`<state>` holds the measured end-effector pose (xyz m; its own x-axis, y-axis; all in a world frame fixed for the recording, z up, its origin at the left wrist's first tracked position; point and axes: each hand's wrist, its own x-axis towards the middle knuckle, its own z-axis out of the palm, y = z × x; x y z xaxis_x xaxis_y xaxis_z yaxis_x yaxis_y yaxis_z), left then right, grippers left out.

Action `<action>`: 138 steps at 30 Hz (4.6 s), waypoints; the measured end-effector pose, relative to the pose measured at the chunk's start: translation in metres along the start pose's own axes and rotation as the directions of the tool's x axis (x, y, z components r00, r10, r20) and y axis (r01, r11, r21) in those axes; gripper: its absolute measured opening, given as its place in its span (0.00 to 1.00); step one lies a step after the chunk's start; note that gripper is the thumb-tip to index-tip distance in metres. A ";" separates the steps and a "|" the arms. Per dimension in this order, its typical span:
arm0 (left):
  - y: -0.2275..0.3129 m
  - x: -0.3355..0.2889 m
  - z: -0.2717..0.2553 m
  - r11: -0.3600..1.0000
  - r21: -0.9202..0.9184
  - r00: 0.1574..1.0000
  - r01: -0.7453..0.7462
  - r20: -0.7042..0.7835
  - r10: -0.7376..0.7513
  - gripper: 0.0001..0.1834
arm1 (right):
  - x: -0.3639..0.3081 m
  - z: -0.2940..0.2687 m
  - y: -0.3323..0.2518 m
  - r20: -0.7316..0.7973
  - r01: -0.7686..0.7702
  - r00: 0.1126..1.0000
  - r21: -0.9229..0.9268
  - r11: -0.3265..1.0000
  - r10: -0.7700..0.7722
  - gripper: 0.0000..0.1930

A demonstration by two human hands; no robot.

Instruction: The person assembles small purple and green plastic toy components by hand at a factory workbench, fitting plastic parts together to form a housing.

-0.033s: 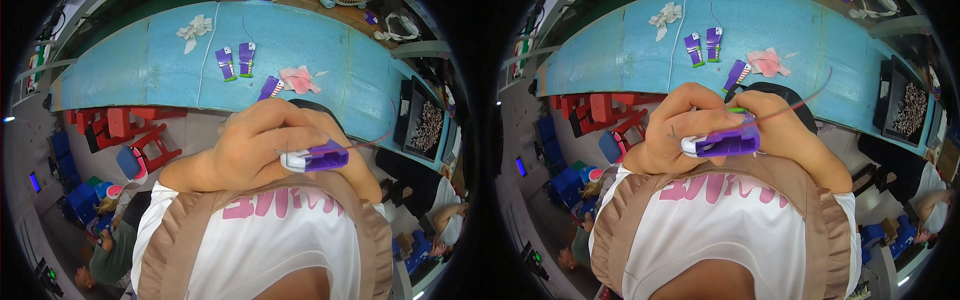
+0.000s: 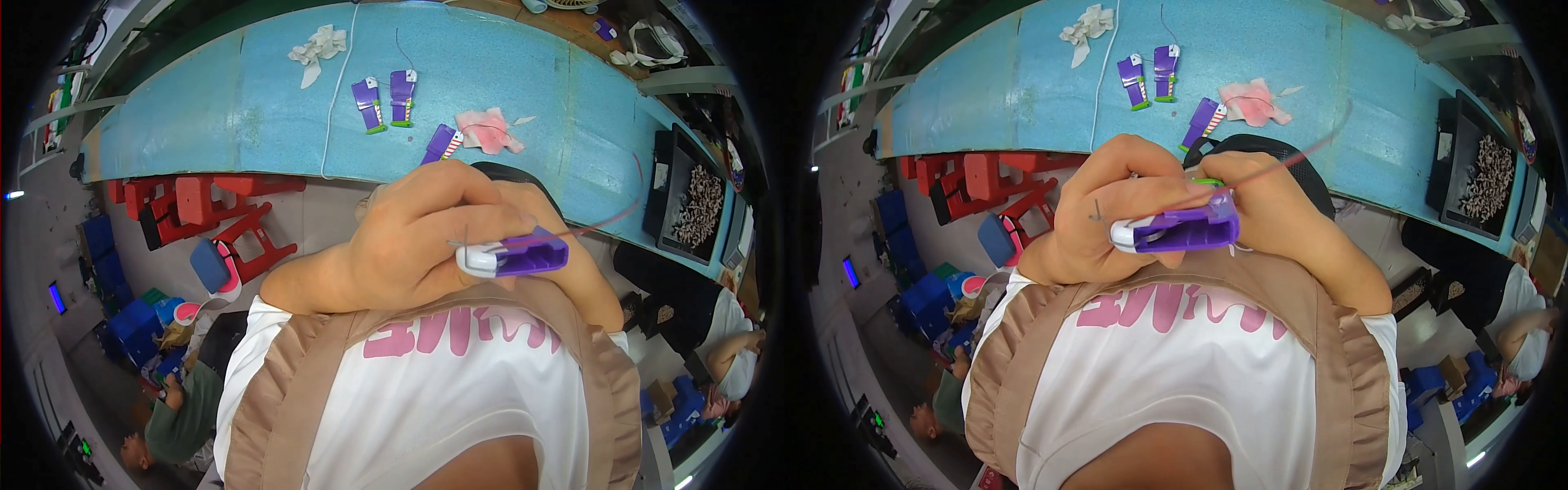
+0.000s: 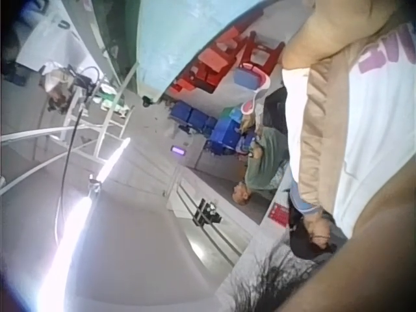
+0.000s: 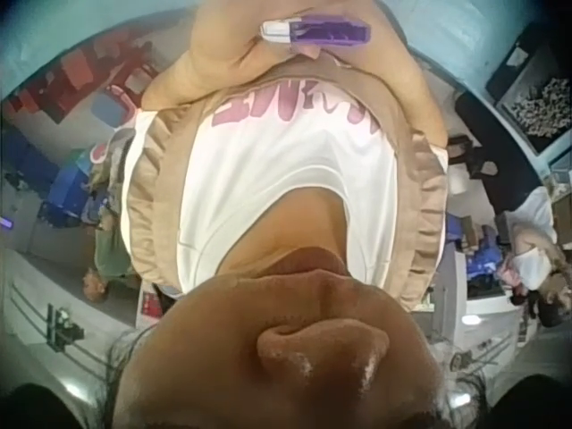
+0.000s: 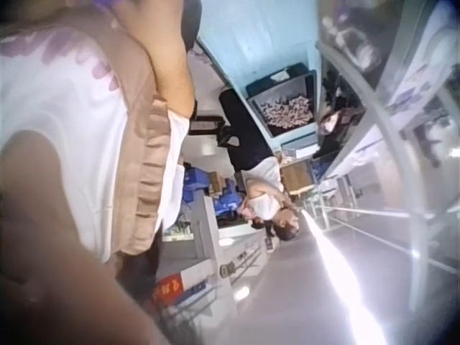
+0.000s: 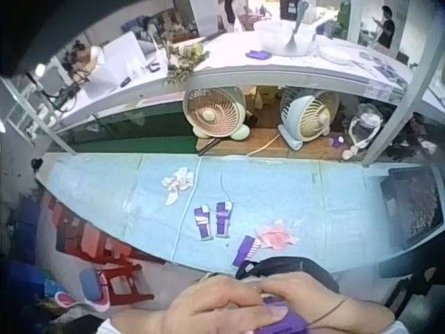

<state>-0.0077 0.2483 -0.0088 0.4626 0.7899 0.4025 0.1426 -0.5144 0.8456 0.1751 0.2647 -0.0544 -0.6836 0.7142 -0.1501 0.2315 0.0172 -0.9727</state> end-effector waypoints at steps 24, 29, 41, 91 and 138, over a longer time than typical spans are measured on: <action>-0.019 0.015 0.005 0.330 -0.817 0.641 0.474 0.063 -0.765 0.22 | 0.003 0.004 -0.025 -0.150 0.019 0.988 0.254 0.967 0.021 0.11; -0.033 0.011 -0.003 0.290 -0.877 0.612 0.383 0.006 -0.791 0.23 | 0.010 0.005 -0.018 0.015 0.292 0.956 -0.035 0.956 -0.292 0.12; -0.051 -0.001 -0.004 0.120 -0.950 0.421 0.288 0.013 -0.907 0.21 | 0.019 0.002 0.002 -0.516 0.416 0.767 -0.051 0.908 -0.380 0.09; -0.253 -0.098 -0.040 0.375 0.326 0.495 0.868 -0.624 -0.604 0.27 | 0.197 0.014 0.203 -0.259 -0.394 0.879 0.079 0.916 0.400 0.18; -0.032 0.006 0.004 0.431 -0.870 0.759 0.239 -0.109 -0.641 0.22 | 0.018 0.000 -0.015 -0.291 0.244 0.735 -0.729 0.640 -0.612 0.17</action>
<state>-0.0061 0.2683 -0.0342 0.1648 0.9661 -0.1986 -0.5896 0.2579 0.7654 0.1587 0.2772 -0.0422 -0.4425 0.7183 0.5369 0.4857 0.6953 -0.5298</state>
